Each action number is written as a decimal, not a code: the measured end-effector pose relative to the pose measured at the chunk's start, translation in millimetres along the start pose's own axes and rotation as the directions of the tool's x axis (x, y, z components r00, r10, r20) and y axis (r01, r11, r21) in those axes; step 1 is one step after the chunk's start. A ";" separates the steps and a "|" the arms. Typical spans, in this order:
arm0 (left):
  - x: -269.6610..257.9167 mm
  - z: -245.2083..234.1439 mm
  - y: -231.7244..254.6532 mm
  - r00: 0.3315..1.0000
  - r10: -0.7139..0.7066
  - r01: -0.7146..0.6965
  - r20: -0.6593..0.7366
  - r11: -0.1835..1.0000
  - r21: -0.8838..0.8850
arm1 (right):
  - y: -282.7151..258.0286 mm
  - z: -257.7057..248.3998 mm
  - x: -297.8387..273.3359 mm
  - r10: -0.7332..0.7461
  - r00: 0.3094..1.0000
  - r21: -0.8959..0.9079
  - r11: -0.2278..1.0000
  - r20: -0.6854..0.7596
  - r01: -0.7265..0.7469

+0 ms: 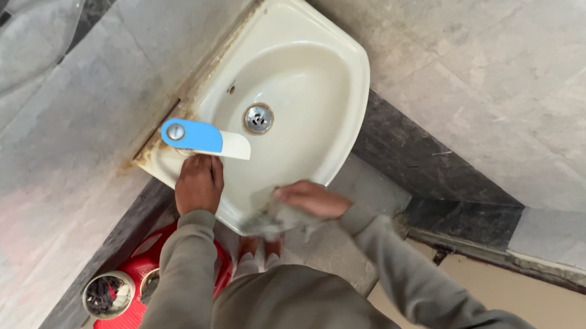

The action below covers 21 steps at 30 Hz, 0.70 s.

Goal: The person cleans a sink with a cloth, wiping the interior basin, the rim, and the faucet fixture.

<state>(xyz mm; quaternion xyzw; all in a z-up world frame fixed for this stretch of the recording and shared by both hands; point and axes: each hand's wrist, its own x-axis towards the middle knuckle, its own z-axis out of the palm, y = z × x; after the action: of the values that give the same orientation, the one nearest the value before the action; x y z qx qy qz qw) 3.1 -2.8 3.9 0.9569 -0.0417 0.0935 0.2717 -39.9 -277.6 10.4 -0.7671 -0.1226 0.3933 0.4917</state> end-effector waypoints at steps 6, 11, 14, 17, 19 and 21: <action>0.5 -3.6 2.8 0.999 -0.032 0.030 0.038 0.999 0.029 | -5.6 -116.3 -27.2 0.185 0.910 0.861 0.436 -0.371 0.262; 2.2 -1.0 1.5 1.000 0.013 -0.013 0.005 0.998 0.053 | 2.0 -164.3 3.5 0.082 0.832 0.791 0.373 -0.549 0.485; 1.4 2.3 -1.8 1.000 -0.003 0.001 0.028 0.998 0.063 | 46.2 -143.6 94.4 0.059 0.729 0.092 0.996 -0.682 0.005; 2.2 5.9 -4.6 0.999 0.015 -0.018 0.038 0.997 0.080 | 79.6 -102.4 163.3 -0.067 0.728 -0.452 0.821 -0.682 -0.348; 1.6 7.4 -4.6 0.995 -0.036 0.027 0.089 0.995 0.095 | 94.2 -83.3 186.3 -0.071 0.696 -0.485 0.767 -0.714 -0.419; 4.2 7.0 -6.2 0.995 -0.032 0.022 0.098 0.994 0.105 | 104.8 -72.2 206.6 -0.187 0.618 -0.497 0.781 -0.764 -0.378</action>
<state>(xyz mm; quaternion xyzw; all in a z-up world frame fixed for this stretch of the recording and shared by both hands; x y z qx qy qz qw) 9.2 -1.4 -4.2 0.9737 -0.0372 0.0442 0.2204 128.1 -257.3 -163.6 -0.9808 0.0260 -0.0148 0.1928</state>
